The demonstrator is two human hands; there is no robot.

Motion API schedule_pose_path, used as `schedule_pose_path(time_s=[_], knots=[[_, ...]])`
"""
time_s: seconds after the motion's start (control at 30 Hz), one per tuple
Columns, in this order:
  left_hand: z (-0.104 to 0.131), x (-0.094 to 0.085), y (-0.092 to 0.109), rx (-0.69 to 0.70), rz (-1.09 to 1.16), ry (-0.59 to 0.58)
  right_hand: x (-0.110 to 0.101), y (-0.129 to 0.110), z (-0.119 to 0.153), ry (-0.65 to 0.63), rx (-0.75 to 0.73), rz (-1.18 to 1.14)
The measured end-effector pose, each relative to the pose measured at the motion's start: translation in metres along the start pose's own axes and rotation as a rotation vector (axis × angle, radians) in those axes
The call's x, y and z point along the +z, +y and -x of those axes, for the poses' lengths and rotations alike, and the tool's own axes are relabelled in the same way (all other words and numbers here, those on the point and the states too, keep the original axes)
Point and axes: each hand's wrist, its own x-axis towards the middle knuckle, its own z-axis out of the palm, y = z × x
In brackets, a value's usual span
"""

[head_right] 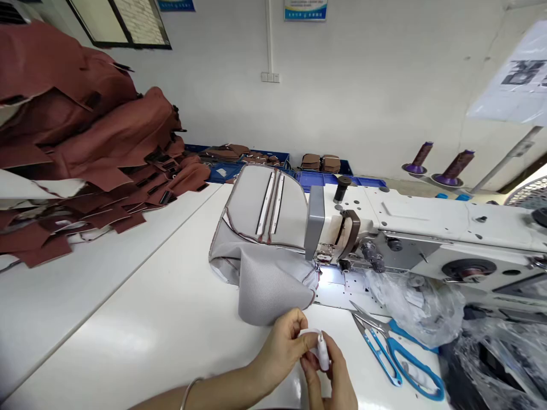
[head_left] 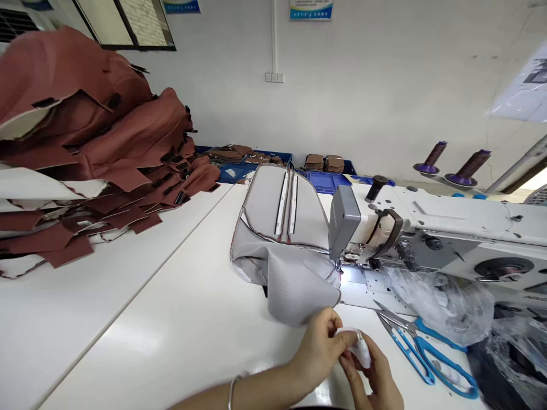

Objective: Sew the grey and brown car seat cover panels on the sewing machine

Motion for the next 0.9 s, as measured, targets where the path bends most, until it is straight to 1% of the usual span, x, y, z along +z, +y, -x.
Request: schedule_pose_path(time_s=[0.07,0.17,0.2,0.3,0.37,0.43,0.53,0.6,0.67,0.77,0.9], knots=[[0.001,0.0,0.001,0.021,-0.009,-0.038,0.0,0.001,-0.007,-0.008,0.032,-0.064],[-0.001,-0.001,-0.002,0.044,-0.064,-0.086,-0.001,0.001,-0.011,-0.07,0.036,-0.224],[-0.001,-0.001,-0.004,0.039,-0.081,-0.072,-0.001,0.002,-0.011,-0.073,0.052,-0.274],[-0.003,-0.001,-0.009,0.032,-0.142,0.02,0.002,0.007,-0.005,-0.063,0.138,-0.393],[-0.002,0.0,-0.011,0.049,-0.191,0.04,0.003,0.013,-0.003,-0.048,0.199,-0.453],[-0.001,0.002,-0.014,0.062,-0.212,0.014,0.0,0.022,-0.005,-0.037,0.266,-0.529],[0.003,0.005,-0.019,0.051,-0.2,-0.034,-0.009,0.037,-0.012,-0.074,0.385,-0.661],[0.006,0.006,-0.024,0.046,-0.222,-0.046,-0.014,0.045,-0.016,-0.053,0.445,-0.711],[0.009,0.007,-0.029,0.034,-0.248,-0.065,-0.015,0.049,-0.017,0.005,0.463,-0.725],[0.013,0.008,-0.035,0.0,-0.259,-0.123,-0.012,0.045,-0.018,0.051,0.432,-0.675],[0.016,0.01,-0.036,0.022,-0.289,-0.178,-0.006,0.022,-0.014,0.147,0.357,-0.513]])
